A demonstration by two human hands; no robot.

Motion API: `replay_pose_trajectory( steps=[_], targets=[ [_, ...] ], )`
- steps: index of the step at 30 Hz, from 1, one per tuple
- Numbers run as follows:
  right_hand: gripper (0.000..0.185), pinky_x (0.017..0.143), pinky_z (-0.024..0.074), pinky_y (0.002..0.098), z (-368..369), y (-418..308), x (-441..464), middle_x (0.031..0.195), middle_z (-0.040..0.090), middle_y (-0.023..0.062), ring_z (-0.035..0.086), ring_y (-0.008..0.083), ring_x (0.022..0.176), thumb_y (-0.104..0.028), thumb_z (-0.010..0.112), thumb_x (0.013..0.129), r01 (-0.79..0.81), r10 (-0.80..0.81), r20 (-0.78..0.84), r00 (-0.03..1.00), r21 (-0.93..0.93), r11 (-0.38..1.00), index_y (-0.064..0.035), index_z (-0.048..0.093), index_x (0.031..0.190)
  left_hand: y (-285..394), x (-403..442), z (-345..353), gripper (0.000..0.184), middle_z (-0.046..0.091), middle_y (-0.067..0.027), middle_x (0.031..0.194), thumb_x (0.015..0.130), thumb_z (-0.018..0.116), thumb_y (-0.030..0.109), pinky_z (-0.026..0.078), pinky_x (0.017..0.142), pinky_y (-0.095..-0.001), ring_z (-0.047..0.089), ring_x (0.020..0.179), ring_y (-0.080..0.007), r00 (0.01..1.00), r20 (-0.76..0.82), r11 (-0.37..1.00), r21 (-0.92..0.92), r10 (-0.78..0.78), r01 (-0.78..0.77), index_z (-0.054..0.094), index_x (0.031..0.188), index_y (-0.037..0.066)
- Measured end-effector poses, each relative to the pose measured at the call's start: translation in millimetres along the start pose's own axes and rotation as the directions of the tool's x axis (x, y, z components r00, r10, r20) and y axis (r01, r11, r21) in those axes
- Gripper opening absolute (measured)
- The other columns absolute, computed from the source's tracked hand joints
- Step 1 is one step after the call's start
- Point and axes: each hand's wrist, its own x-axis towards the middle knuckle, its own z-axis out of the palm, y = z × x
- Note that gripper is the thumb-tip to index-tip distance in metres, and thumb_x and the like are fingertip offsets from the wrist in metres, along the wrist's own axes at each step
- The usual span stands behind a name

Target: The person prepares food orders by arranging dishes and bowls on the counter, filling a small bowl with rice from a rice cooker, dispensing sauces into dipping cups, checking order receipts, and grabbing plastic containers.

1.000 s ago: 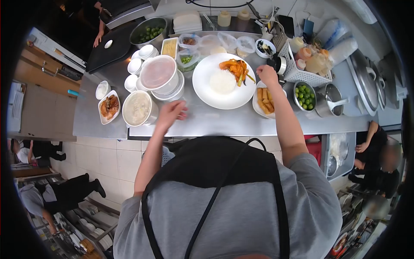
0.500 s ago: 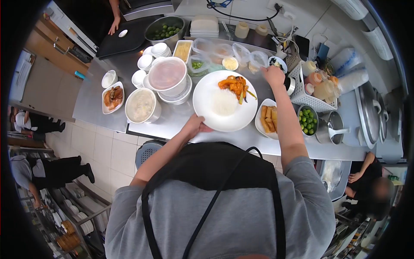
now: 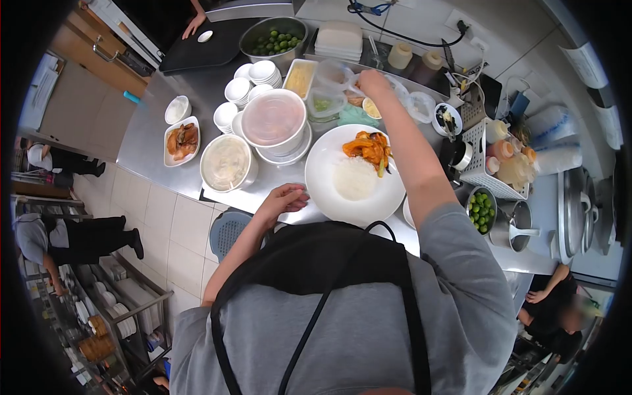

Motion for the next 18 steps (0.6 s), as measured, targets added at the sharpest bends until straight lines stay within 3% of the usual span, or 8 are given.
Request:
replay_pose_trajectory(
  steps=[4, 8, 11, 13, 14, 16, 17, 18],
  targets=[
    [0.022, 0.073, 0.0474, 0.0384, 9, -5, 2, 0.09, 0.06, 0.0171, 0.059, 0.0283, 0.086, -0.012, 0.046, 0.075, 0.052, -0.052, -0.019, 0.998, 0.01, 0.999, -0.0024, 0.062, 0.086, -3, -5, -6, 0.03, 0.059, -0.0078, 0.096, 0.087, 0.047, 0.024, 0.045, 0.076, -0.0275, 0.057, 0.085, -0.016, 1.0, -0.025, 0.998, -0.056, 0.008, -0.009, 0.048, 0.109, 0.004],
    [0.019, 0.071, 0.0477, 0.0386, 27, 7, 11, 0.09, 0.061, 0.0139, 0.059, 0.0282, 0.084, -0.016, 0.049, 0.073, 0.105, -0.108, -0.071, 0.992, -0.039, 0.994, -0.007, 0.064, 0.081, -1, -6, -6, 0.03, 0.059, -0.008, 0.095, 0.087, 0.047, 0.024, 0.045, 0.076, -0.028, 0.057, 0.085, -0.0164, 1.0, -0.027, 0.997, -0.082, 0.007, -0.009, 0.048, 0.109, 0.004],
    [0.012, 0.07, 0.0484, 0.0366, 24, 16, 7, 0.079, 0.062, 0.0128, 0.06, 0.029, 0.075, -0.014, 0.06, 0.066, 0.149, -0.141, -0.163, 0.976, 0.037, 0.988, -0.0111, 0.065, 0.076, -4, 0, -5, 0.032, 0.058, -0.0073, 0.093, 0.085, 0.05, 0.026, 0.045, 0.074, -0.026, 0.056, 0.083, -0.0141, 1.0, -0.001, 0.996, -0.088, 0.021, -0.021, 0.049, 0.108, 0.004],
    [0.013, 0.065, 0.0484, 0.0338, 1, 15, -12, 0.074, 0.063, 0.0118, 0.061, 0.0253, 0.068, -0.013, 0.064, 0.062, 0.143, -0.089, -0.302, 0.949, 0.159, 0.977, -0.0093, 0.066, 0.074, -6, 2, -4, 0.031, 0.058, -0.0074, 0.094, 0.086, 0.048, 0.025, 0.045, 0.075, -0.0271, 0.056, 0.084, -0.0153, 1.0, 0.006, 0.998, -0.06, 0.023, -0.022, 0.049, 0.108, 0.004],
    [0.013, 0.065, 0.0484, 0.0338, 2, 21, -18, 0.074, 0.063, 0.0118, 0.061, 0.0253, 0.068, -0.013, 0.064, 0.062, 0.138, -0.086, -0.301, 0.95, 0.157, 0.978, -0.0093, 0.066, 0.074, -7, 3, -3, 0.03, 0.059, -0.0074, 0.094, 0.086, 0.047, 0.024, 0.045, 0.076, -0.0281, 0.057, 0.085, -0.0164, 1.0, 0.012, 0.999, -0.031, 0.028, -0.027, 0.048, 0.109, 0.004],
    [0.015, 0.062, 0.0471, 0.0304, -3, 30, -36, 0.071, 0.063, 0.0099, 0.061, 0.0204, 0.065, -0.013, 0.067, 0.062, 0.238, -0.097, -0.313, 0.945, 0.449, 0.861, -0.0079, 0.066, 0.076, -8, 3, -4, 0.03, 0.059, -0.0071, 0.094, 0.086, 0.047, 0.025, 0.045, 0.076, -0.0279, 0.057, 0.085, -0.0162, 1.0, 0.017, 0.999, -0.029, 0.019, -0.019, 0.049, 0.108, 0.004],
    [0.015, 0.062, 0.0471, 0.0304, -3, 34, -48, 0.071, 0.063, 0.0099, 0.061, 0.0204, 0.065, -0.013, 0.067, 0.062, 0.232, -0.091, -0.313, 0.945, 0.448, 0.863, -0.0079, 0.066, 0.076, -9, 3, -5, 0.03, 0.059, -0.0069, 0.093, 0.086, 0.047, 0.025, 0.045, 0.075, -0.0277, 0.057, 0.084, -0.016, 1.0, 0.016, 1.0, -0.027, 0.008, -0.007, 0.049, 0.108, 0.004],
    [0.014, 0.062, 0.0464, 0.0291, -18, 30, -72, 0.071, 0.063, 0.0093, 0.06, 0.0187, 0.065, -0.014, 0.066, 0.064, 0.16, -0.093, -0.148, 0.985, 0.548, 0.821, -0.007, 0.066, 0.076, -9, 2, -4, 0.03, 0.059, -0.0069, 0.093, 0.086, 0.047, 0.025, 0.045, 0.075, -0.0277, 0.057, 0.084, -0.016, 1.0, 0.023, 1.0, -0.023, 0.007, -0.006, 0.049, 0.108, 0.004]
  ],
)
